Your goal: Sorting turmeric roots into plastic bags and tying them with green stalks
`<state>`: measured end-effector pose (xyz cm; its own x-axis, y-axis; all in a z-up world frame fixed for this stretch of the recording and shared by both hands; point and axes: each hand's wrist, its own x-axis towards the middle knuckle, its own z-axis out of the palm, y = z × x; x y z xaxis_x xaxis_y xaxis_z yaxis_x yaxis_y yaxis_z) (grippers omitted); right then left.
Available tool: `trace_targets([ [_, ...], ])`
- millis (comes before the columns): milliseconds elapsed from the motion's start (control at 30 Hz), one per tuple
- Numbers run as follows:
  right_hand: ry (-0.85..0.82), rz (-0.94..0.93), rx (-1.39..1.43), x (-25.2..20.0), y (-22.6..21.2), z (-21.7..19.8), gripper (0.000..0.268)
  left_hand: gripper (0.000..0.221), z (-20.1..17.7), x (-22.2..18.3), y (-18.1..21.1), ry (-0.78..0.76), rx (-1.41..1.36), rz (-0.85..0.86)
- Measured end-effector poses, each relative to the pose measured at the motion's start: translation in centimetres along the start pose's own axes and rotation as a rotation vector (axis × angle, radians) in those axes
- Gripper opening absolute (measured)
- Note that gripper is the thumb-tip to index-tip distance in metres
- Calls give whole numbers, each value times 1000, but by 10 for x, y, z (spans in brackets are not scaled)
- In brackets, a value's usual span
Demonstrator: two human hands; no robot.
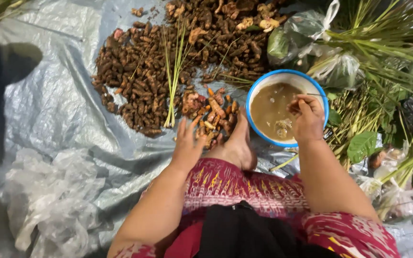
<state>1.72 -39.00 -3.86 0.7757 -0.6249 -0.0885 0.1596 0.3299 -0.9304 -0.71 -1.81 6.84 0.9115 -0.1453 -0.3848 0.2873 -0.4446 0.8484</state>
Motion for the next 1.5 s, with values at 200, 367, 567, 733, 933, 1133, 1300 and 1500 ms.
trace_targets([
  [200, -343, -380, -626, -60, 1, 16, 20, 55, 34, 4, -27, 10, 804, 262],
  [367, -723, -969, -850, -141, 1, 73, 36, 66, 57, 3, -38, 212, 969, 793],
  [567, -630, -738, -1549, -131, 0, 87, 56, 28, 80, -5, -66, 306, 942, 1079],
  [733, -355, -860, -1196, -62, 13, 3, 43, 31, 71, -4, -55, 251, 900, 953],
  [933, -117, -737, -1143, 3, 28, -105, 23, 25, 61, 29, -80, 348, 852, 827],
  [1133, -140, -489, -1398, 21, 58, -110, 11, 37, 23, 34, -59, 172, 763, 269],
  [1300, -189, -136, -1434, 17, 84, -87, 25, 64, -4, 73, -113, 109, 643, -12],
  [1500, -299, -336, -1391, 15, 109, -89, 15, 55, -10, 128, -173, 184, 596, -83],
])
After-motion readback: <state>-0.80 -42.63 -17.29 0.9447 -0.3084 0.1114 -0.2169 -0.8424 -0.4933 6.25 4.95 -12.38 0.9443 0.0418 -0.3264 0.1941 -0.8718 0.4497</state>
